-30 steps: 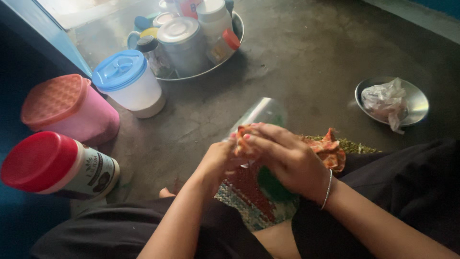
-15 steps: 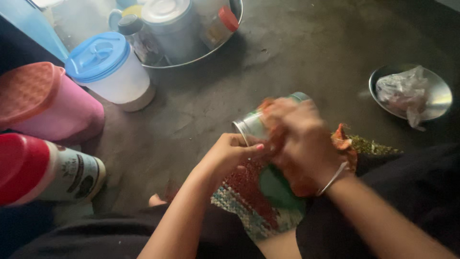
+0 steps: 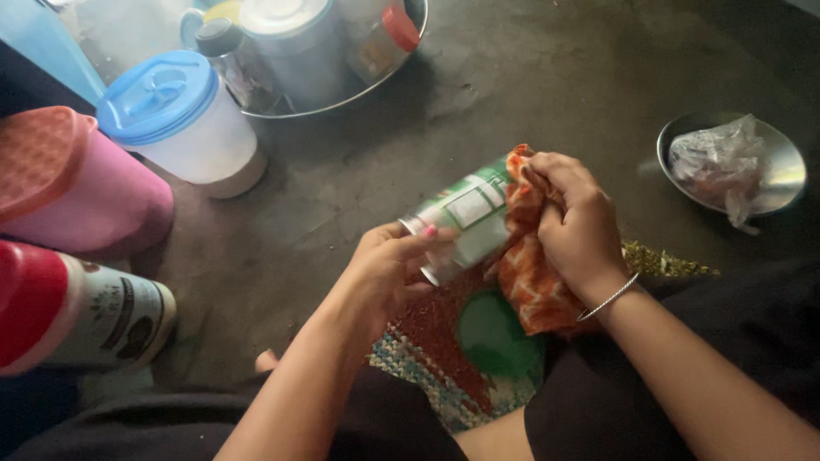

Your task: The person sits on a mat and wipes the exterior of a blue plastic container and a clear cylindrical jar using a patterned cloth. They handle the containers one at a time, rotating them to clean all sides before setting them aside.

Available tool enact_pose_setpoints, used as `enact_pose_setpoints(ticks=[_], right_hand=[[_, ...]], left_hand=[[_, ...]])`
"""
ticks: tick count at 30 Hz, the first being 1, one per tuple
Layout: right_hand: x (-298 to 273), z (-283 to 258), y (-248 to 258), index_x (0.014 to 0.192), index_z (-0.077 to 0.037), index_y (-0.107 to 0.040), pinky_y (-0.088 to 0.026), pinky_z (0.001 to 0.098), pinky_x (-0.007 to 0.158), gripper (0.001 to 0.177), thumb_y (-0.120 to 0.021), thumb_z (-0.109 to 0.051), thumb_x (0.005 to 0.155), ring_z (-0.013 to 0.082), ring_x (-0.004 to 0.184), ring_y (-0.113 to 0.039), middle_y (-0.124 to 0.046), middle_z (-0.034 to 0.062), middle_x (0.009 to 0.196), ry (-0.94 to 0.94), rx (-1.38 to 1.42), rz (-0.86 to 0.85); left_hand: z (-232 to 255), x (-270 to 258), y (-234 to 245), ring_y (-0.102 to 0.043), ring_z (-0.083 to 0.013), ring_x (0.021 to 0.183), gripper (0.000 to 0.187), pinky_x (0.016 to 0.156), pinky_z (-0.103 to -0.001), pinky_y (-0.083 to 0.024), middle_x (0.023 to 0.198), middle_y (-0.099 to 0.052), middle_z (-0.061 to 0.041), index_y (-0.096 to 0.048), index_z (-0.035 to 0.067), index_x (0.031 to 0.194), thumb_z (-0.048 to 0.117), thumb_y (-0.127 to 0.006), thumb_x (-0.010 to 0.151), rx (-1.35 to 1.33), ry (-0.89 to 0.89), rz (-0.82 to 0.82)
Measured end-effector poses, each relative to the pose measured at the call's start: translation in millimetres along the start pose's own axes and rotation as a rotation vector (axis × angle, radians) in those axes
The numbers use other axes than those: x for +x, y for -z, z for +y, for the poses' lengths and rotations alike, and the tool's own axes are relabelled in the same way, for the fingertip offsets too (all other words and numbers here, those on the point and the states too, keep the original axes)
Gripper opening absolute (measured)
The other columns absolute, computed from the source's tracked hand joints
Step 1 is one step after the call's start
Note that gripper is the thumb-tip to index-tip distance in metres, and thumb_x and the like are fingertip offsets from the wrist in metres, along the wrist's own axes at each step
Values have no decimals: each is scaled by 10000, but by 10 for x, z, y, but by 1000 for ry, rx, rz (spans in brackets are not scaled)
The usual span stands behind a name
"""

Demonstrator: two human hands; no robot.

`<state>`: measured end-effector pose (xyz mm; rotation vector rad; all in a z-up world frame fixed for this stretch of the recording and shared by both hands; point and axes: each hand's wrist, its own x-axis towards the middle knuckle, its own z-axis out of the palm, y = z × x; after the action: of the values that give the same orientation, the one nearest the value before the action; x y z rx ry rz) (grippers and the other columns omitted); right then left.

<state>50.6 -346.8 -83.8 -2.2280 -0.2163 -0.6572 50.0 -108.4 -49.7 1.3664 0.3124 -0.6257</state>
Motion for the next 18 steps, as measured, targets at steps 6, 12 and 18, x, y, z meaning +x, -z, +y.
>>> enact_pose_setpoints(ticks=[6, 12, 18], right_hand=[[-104, -200, 147, 1264, 11, -655, -556, 347, 1065, 392, -511, 140, 922, 267, 1208, -701, -697, 148, 1299, -147, 224, 52], [-290, -707, 360, 1321, 14, -628, -550, 380, 1072, 465, -540, 144, 884, 317, 1257, -654, -653, 195, 1361, 191, 91, -30], [-543, -1158, 403, 1301, -52, -667, -468, 451, 1136, 518, -635, 64, 798, 317, 1320, -609, -645, 193, 1389, 495, 175, -310]], left_hand=[[-168, -96, 48, -767, -199, 944, 319, 855, -328, -572, 1020, -808, -99, -739, 63, 1037, 108, -752, 721, 346, -243, 61], [-260, -332, -147, -715, -247, 1014, 652, 904, -352, -505, 1077, -779, -144, -752, 15, 1183, 587, -498, 1002, 295, 3, -132], [-472, -318, -29, -680, -202, 1032, 452, 848, -351, -565, 1139, -728, -80, -631, 101, 1261, 405, -614, 926, 400, -385, -304]])
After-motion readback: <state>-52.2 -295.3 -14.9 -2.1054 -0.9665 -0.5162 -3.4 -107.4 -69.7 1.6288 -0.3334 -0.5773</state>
